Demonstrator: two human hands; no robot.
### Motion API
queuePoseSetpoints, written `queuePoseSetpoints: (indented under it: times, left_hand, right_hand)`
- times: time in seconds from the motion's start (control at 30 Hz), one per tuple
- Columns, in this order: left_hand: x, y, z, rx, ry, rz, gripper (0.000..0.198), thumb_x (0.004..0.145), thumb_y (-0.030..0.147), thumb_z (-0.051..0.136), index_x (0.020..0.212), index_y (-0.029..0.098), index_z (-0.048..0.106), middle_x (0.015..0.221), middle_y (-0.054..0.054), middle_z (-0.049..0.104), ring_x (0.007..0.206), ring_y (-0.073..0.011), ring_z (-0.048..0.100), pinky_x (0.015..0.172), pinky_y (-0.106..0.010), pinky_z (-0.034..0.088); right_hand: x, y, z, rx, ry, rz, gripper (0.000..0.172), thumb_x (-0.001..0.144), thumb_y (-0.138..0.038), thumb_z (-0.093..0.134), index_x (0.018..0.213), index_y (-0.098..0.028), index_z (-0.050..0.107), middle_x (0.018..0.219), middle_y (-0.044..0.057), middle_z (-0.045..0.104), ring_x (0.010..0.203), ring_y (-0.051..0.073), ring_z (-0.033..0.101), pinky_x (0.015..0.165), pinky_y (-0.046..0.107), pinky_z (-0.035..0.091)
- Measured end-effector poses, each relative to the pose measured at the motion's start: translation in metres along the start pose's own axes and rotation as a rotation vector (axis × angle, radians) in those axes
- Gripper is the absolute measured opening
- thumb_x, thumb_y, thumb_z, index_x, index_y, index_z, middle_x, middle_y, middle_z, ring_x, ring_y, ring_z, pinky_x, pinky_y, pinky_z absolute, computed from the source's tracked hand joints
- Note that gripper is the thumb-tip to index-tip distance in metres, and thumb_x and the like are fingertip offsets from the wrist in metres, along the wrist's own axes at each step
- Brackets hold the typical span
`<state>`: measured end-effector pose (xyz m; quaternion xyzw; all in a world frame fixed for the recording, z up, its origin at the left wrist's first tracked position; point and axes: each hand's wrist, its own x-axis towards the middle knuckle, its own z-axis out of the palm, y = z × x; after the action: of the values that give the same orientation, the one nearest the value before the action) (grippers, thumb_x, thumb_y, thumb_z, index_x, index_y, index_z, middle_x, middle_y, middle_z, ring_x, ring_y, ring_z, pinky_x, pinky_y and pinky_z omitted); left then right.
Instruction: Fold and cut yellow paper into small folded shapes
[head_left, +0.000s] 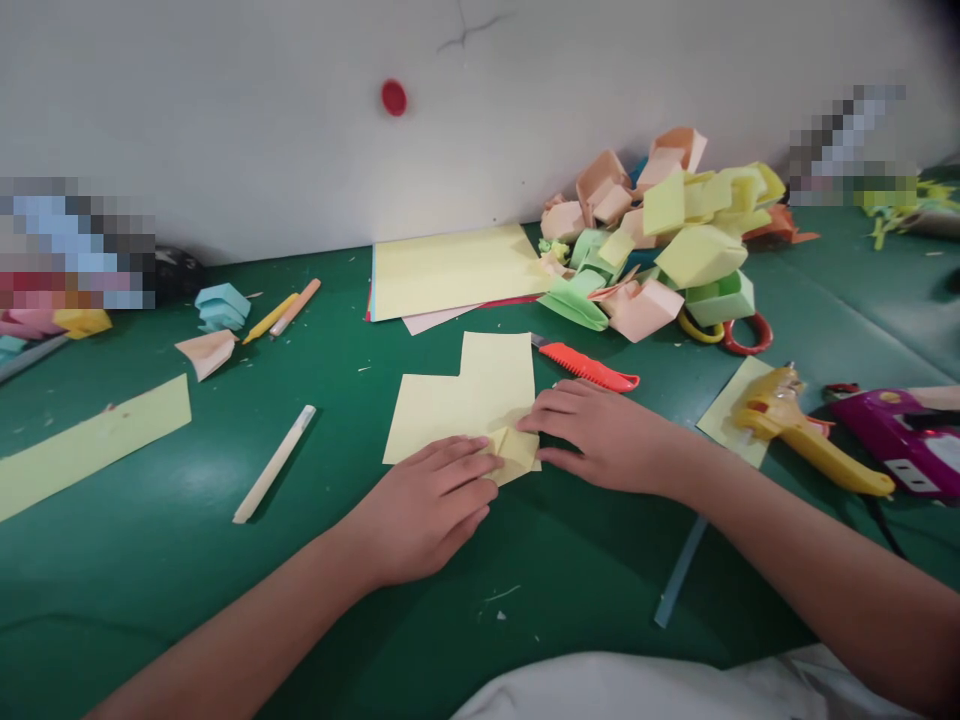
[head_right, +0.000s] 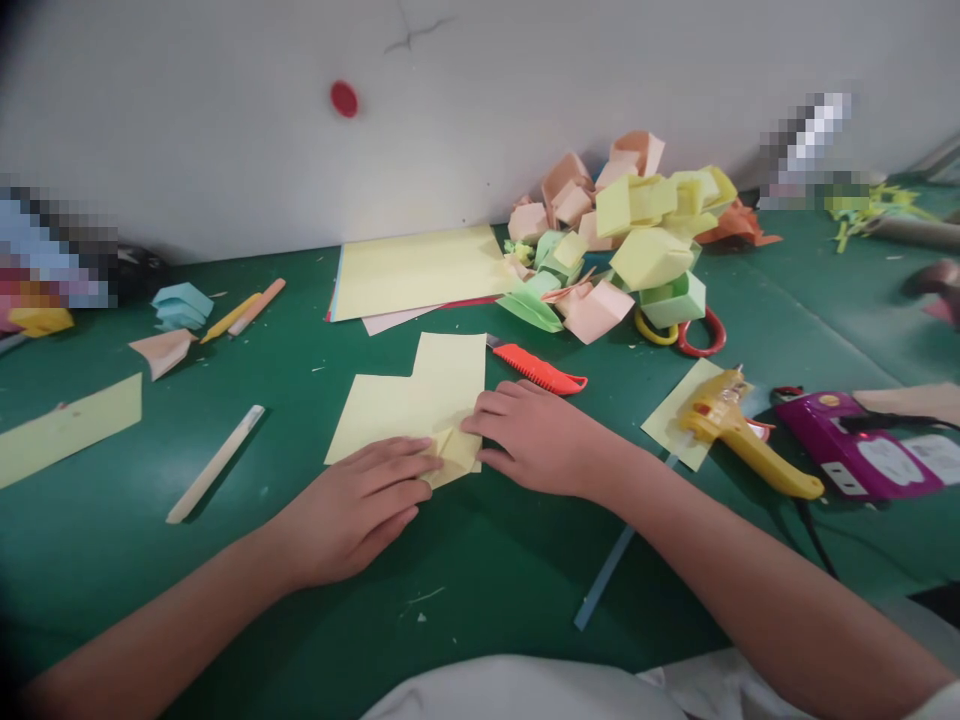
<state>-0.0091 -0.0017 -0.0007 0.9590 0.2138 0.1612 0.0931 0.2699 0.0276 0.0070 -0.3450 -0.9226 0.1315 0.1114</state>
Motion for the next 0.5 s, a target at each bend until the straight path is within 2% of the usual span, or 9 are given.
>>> queuePoseSetpoints:
  times: [0.3, 0.5]
  left_hand:
    - [-0.0028, 0.0007, 0.0016, 0.062, -0.004, -0.014, 0.023, 0.094, 0.009, 0.048, 0.107, 0.017, 0.065, 0.127, -0.010, 0.066, 0.124, -0.0256, 0.060, 0.113, -0.048, 0.047]
    - [-0.0029, 0.0014, 0.0029, 0.089, 0.022, -0.017, 0.026, 0.095, 0.013, 0.051, 0.118, 0.017, 0.063, 0.129, -0.012, 0.064, 0.120, -0.0255, 0.061, 0.111, -0.048, 0.048]
  right_hand:
    - [0.0009, 0.0045, -0.0002, -0.011, -0.007, -0.083, 0.025, 0.100, -0.036, 0.057, 0.118, -0.022, 0.068, 0.109, 0.009, 0.069, 0.100, 0.028, 0.061, 0.088, 0.046, 0.048]
    - [0.0039, 0.0064, 0.0017, 0.007, 0.008, -0.128, 0.028, 0.104, -0.040, 0.050, 0.111, -0.021, 0.070, 0.104, 0.008, 0.070, 0.097, 0.024, 0.060, 0.088, 0.042, 0.048]
